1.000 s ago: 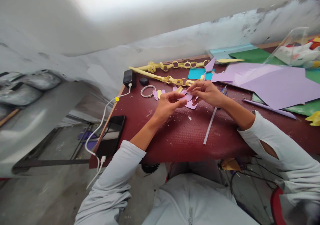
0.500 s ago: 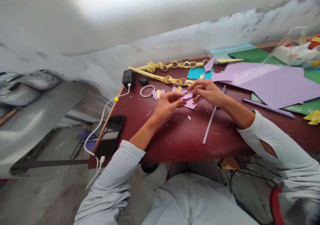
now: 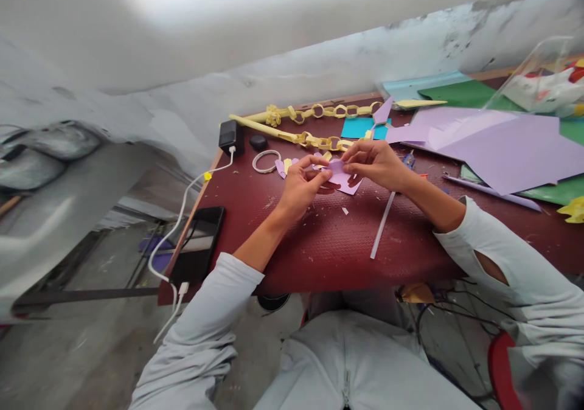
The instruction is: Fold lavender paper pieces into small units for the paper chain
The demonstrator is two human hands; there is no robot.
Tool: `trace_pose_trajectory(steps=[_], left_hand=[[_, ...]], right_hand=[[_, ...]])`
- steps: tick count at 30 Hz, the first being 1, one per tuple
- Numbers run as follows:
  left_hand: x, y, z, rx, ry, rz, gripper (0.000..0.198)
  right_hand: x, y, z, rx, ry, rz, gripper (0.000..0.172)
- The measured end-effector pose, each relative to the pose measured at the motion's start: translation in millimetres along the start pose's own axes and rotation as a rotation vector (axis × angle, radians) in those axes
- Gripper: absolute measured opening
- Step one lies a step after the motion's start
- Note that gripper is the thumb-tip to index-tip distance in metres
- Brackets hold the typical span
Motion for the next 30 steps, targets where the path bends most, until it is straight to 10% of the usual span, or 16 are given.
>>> trace_pose_trajectory(steps=[30], left_hand=[[-2.5,-1.5,-5.8,0.012,0.044,-0.027,0.051]], right_hand=[[1.9,7.1,-5.0,0.015,-0.001,0.173,0.029]])
Point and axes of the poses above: each hand's wrist, its own x-axis towards the middle knuckle, its own z-axis out of the back of the hand, y = z × x, the point moved 6 cm from there along x, towards the middle knuckle, and after that the axes turned 6 degrees about x, right-handed, at the moved point
